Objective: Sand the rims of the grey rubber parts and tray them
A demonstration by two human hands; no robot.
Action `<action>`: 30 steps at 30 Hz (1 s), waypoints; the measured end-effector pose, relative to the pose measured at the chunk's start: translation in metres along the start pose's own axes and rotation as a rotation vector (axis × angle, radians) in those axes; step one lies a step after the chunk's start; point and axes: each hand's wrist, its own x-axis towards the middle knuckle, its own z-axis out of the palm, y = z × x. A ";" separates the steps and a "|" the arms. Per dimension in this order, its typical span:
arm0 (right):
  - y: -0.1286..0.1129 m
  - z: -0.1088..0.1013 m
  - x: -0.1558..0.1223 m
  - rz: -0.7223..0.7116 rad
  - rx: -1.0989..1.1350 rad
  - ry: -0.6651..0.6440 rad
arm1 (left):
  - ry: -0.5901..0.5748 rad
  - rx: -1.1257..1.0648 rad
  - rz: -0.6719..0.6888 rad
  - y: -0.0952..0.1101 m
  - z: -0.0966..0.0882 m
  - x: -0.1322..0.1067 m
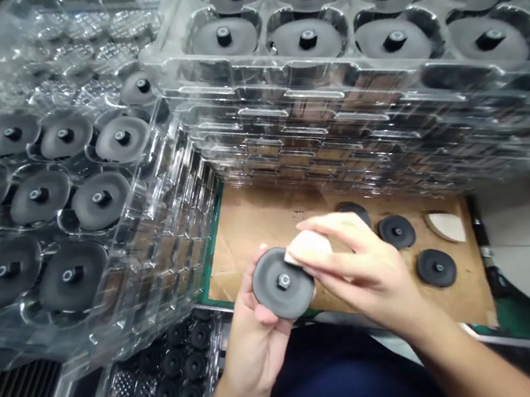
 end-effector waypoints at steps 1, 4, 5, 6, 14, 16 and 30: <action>0.000 -0.003 -0.001 0.008 0.023 -0.025 | -0.014 0.014 -0.017 0.001 0.000 -0.001; -0.002 -0.011 -0.004 0.003 0.058 -0.091 | -0.073 0.034 -0.076 0.002 0.002 -0.005; -0.002 -0.012 -0.004 -0.012 0.052 -0.089 | -0.089 0.034 -0.095 0.002 0.002 -0.005; -0.002 -0.013 -0.004 -0.030 0.042 -0.071 | -0.104 0.029 -0.106 0.002 0.003 -0.006; -0.002 -0.023 -0.016 -0.032 0.059 -0.111 | -0.145 0.075 -0.163 0.005 -0.001 -0.010; -0.002 -0.025 -0.018 -0.054 0.044 -0.082 | -0.175 0.070 -0.193 0.003 -0.003 -0.011; -0.042 -0.003 -0.050 0.144 0.000 0.257 | -0.122 0.147 0.093 -0.014 0.023 -0.017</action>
